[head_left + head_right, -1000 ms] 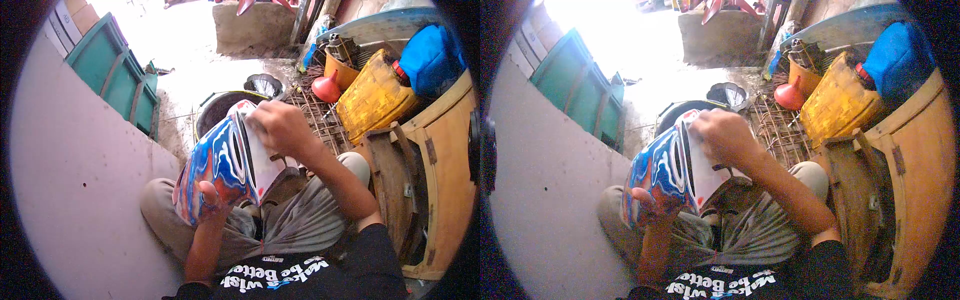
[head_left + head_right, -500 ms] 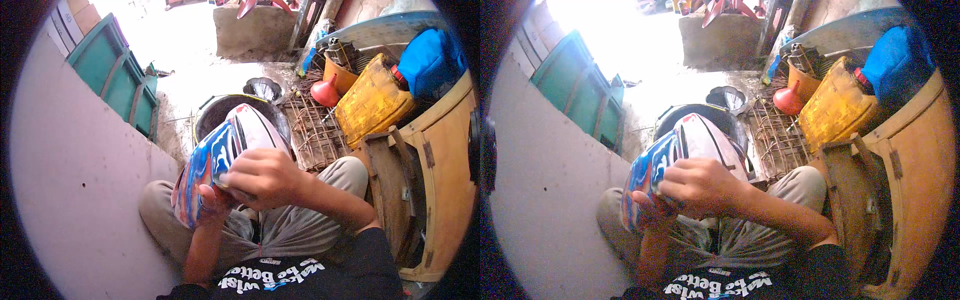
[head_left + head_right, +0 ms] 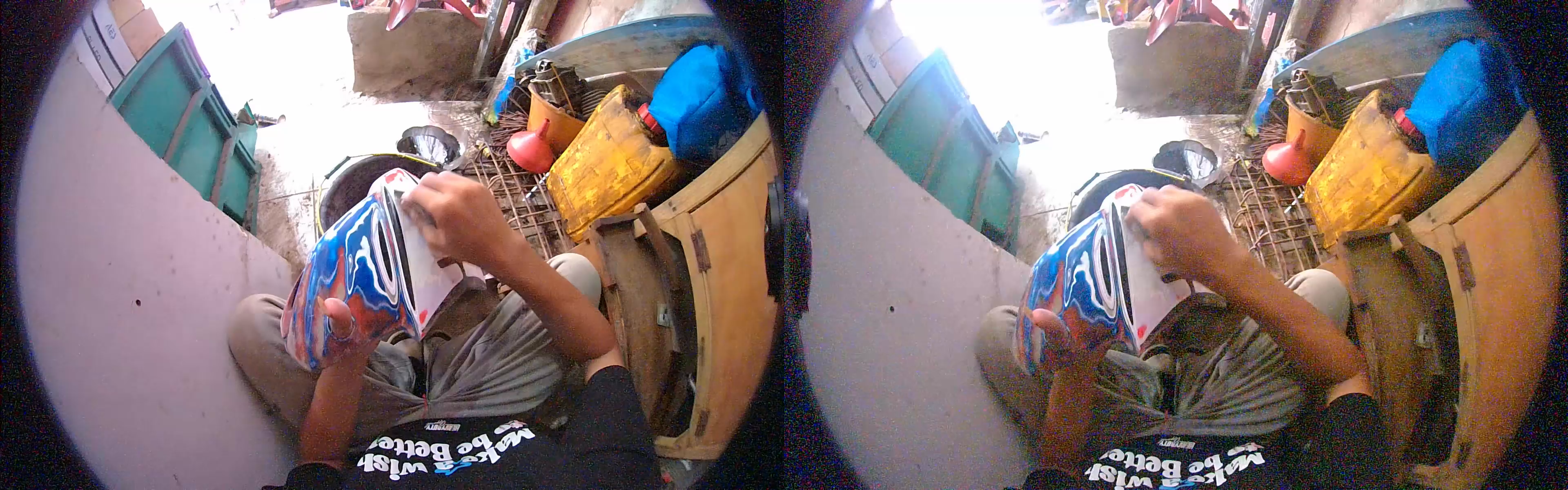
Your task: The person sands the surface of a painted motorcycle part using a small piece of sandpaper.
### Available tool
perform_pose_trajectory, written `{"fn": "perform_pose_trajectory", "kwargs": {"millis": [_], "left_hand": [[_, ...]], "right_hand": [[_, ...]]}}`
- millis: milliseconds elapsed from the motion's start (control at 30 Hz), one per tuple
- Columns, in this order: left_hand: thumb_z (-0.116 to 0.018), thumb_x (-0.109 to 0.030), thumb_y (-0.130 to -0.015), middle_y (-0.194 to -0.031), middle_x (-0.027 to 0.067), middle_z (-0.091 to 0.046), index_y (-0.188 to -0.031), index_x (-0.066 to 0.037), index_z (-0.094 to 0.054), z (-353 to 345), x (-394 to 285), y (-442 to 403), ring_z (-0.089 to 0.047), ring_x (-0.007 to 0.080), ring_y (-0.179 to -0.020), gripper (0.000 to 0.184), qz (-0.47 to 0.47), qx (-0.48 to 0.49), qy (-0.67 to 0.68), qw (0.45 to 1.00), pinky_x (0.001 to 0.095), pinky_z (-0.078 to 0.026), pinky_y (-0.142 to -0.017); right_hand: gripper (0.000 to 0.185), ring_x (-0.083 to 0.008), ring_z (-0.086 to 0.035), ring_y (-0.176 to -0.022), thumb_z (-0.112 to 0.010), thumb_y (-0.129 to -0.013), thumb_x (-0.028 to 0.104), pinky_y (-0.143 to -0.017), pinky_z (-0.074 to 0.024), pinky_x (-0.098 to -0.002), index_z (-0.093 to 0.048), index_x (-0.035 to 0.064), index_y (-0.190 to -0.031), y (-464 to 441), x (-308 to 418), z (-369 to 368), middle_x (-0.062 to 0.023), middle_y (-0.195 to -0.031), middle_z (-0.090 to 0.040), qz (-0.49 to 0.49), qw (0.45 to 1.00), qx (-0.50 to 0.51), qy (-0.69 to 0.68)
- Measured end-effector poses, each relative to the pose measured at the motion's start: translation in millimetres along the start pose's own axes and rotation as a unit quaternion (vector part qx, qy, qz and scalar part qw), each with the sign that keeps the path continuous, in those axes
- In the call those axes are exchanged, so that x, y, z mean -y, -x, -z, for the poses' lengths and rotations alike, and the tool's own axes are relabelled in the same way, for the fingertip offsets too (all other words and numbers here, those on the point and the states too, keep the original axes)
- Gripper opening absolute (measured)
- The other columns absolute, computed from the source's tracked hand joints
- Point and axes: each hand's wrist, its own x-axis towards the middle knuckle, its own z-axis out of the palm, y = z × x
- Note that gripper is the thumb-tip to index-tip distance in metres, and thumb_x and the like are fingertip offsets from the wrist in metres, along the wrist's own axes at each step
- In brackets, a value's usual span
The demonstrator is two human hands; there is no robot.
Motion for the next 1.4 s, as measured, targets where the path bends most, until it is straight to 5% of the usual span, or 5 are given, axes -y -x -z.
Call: {"fn": "perform_pose_trajectory", "kwargs": {"millis": [167,267,500,633,1400], "left_hand": [[-0.05,-0.095,-0.077,-0.16,0.0146,-0.04,-0.164,-0.009,-0.022,3.3,6.6,-3.1,-0.048,0.0342,-0.138,0.126,-0.02,-0.021,0.009,1.0,0.0526,-0.043,-0.113],[-0.054,-0.093,-0.078,-0.154,0.0177,-0.046,-0.161,-0.002,-0.023,-5.1,-1.5,-5.7,-0.052,0.0309,-0.136,0.127,-0.017,-0.012,0.023,1.0,0.048,-0.048,-0.108],[-0.061,-0.091,-0.076,-0.148,0.0184,-0.05,-0.159,0.003,-0.025,-9.1,-3.5,-11.9,-0.057,0.0281,-0.132,0.13,-0.067,-0.019,-0.013,0.998,0.0398,-0.053,-0.103],[-0.056,-0.094,-0.076,-0.15,0.0191,-0.049,-0.158,0.003,-0.026,-17.2,-1.6,-9.7,-0.056,0.0286,-0.133,0.131,-0.04,-0.039,0.01,0.998,0.0399,-0.051,-0.107],[-0.048,-0.088,-0.087,-0.156,0.02,-0.046,-0.161,-0.001,-0.025,-8.6,-11.1,-8.0,-0.051,0.0362,-0.139,0.116,-0.063,0.002,-0.023,0.998,0.0536,-0.044,-0.114]], "right_hand": [[0.018,-0.0305,-0.068,-0.08,-0.072,-0.083,0.01,-0.072,-0.0564,-0.0424,-0.072,0.0122,-0.1,7.2,52.9,1.1,-0.0091,-0.087,-0.068,0.148,0.961,-0.028,-0.232],[0.012,-0.0292,-0.069,-0.081,-0.073,-0.084,0.011,-0.072,-0.056,-0.0422,-0.072,0.0119,-0.095,0.6,4.1,-5.2,-0.0085,-0.086,-0.067,0.021,1.0,-0.011,0.014],[0.009,-0.0294,-0.068,-0.08,-0.072,-0.085,0.013,-0.072,-0.0568,-0.0432,-0.07,0.0114,-0.094,1.3,49.7,10.1,-0.0079,-0.084,-0.066,0.155,0.962,-0.026,-0.224],[0.006,-0.0302,-0.069,-0.081,-0.073,-0.086,0.014,-0.072,-0.0558,-0.0441,-0.07,0.0098,-0.09,-3.0,2.4,-2.9,-0.0093,-0.086,-0.067,-0.024,1.0,-0.007,-0.016],[0.011,-0.0267,-0.068,-0.078,-0.075,-0.083,0.016,-0.067,-0.0558,-0.0425,-0.072,0.0135,-0.093,6.9,45.6,12.8,-0.0082,-0.084,-0.067,0.139,0.977,0.03,-0.16]]}}
